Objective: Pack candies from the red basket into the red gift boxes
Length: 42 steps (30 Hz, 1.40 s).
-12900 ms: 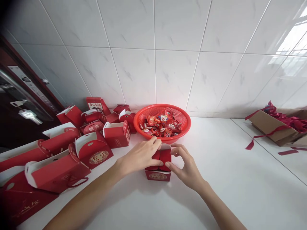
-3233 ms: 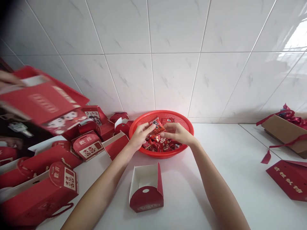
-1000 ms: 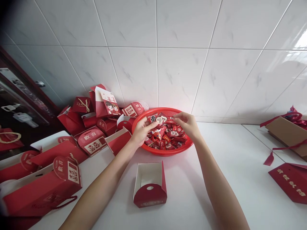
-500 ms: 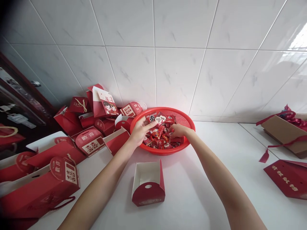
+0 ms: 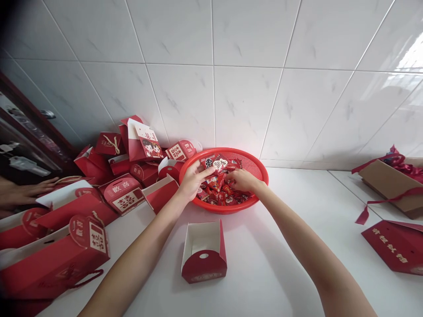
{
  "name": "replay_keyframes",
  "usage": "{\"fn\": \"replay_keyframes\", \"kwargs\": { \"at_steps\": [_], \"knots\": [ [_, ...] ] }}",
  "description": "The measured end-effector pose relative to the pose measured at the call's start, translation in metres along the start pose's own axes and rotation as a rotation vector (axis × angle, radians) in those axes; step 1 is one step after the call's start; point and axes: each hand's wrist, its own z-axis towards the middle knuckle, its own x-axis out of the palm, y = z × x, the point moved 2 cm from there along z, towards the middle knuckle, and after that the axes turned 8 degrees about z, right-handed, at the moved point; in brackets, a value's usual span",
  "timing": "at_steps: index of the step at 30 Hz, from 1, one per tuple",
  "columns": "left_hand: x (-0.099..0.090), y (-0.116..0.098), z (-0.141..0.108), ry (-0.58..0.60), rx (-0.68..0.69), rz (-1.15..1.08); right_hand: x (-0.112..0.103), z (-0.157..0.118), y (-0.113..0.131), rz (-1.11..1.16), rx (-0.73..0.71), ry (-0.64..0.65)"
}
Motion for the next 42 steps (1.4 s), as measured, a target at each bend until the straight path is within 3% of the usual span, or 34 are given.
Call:
{"fn": "replay_keyframes", "kwargs": {
  "at_steps": [5, 12, 17, 27, 29, 34, 38, 42],
  "knots": [
    [0.000, 0.001, 0.000, -0.003, 0.003, 0.005, 0.007, 0.002, 0.000, 0.012, -0.085, 0.146],
    [0.000, -0.001, 0.000, 0.002, -0.004, 0.008, 0.014, 0.008, -0.005, 0.057, -0.067, 0.133],
    [0.002, -0.002, -0.001, -0.006, -0.017, -0.019, 0.012, 0.007, -0.006, 0.181, -0.056, 0.043],
    [0.002, -0.004, -0.002, -0.023, -0.040, -0.040, -0.001, 0.003, -0.017, 0.332, 0.050, -0.288],
    [0.002, -0.004, -0.003, -0.026, -0.037, -0.033, -0.001, 0.002, -0.016, 0.324, 0.071, -0.247],
    [0.002, -0.003, -0.003, -0.035, -0.060, -0.031, 0.006, 0.002, -0.015, 0.249, 0.161, -0.008],
    [0.002, -0.003, -0.002, -0.044, -0.034, -0.045, 0.009, 0.003, -0.026, 0.125, 0.366, 0.026],
    [0.002, -0.003, -0.001, -0.070, -0.043, -0.062, 0.008, 0.003, -0.031, 0.107, 0.406, -0.014]
  ]
}}
